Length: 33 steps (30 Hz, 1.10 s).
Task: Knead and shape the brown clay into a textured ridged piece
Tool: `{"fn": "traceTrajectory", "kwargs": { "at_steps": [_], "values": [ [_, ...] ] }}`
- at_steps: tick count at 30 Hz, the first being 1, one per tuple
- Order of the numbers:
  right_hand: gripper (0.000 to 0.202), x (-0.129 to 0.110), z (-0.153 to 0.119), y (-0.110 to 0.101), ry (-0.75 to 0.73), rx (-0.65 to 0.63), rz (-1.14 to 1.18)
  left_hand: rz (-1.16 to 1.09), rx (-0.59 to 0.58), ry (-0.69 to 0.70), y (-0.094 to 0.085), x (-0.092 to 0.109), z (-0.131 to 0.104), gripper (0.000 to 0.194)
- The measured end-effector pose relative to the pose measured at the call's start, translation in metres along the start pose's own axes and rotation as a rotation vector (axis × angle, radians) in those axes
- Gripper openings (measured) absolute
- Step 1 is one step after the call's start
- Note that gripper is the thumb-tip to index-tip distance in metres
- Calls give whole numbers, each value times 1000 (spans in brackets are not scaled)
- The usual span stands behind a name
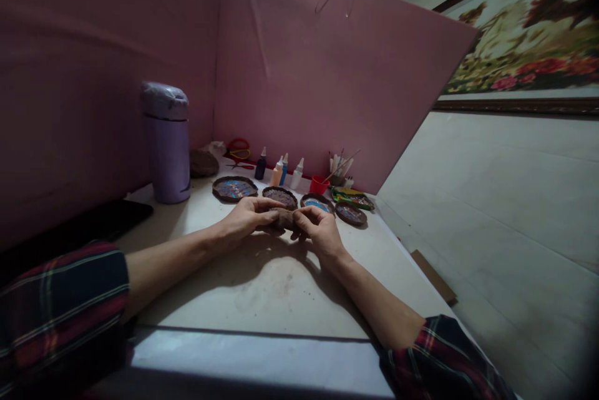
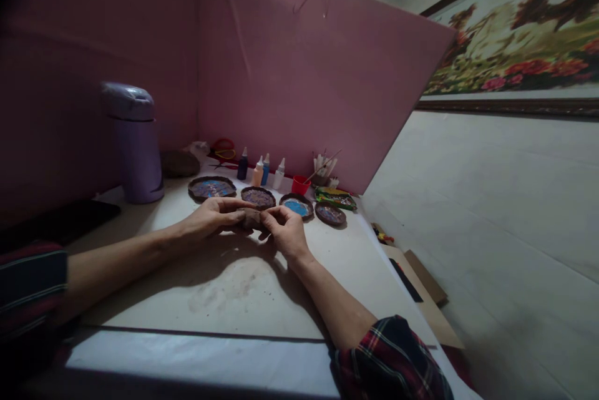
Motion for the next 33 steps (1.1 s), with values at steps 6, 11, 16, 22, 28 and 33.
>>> {"fn": "traceTrajectory", "kwargs": {
  "at_steps": [6,11,16,22,28,33],
  "values": [
    [29,-3,0,0,6,7,29,-8,32,-46,1,-1,-2,38],
    [28,-5,0,-1,-26,13,47,-6,26,-47,0,-1,-2,33],
    [28,-3,-1,1,-47,-21,16,-59,72,-88,-3,-3,-1,29],
    [40,-10,-4,4,-178,-72,-224,-210,90,-103,-5,-5,0,21],
    [45,-27,-9,6,-435,-47,-414,-221,51,-86,-5,-4,0,16],
    [23,-30,-11,5,-504,-13,-344,-177,28,-109,-3,-4,-2,18]
  ]
}}
Point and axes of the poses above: each hand's wrist, its own z-axis towards the middle knuckle, its own y-axis out of the palm, x = y × z, the point moved 6 cm from there along z, towards the middle knuckle, and after that the axes turned 4 degrees about -x, right-handed, at the moved point
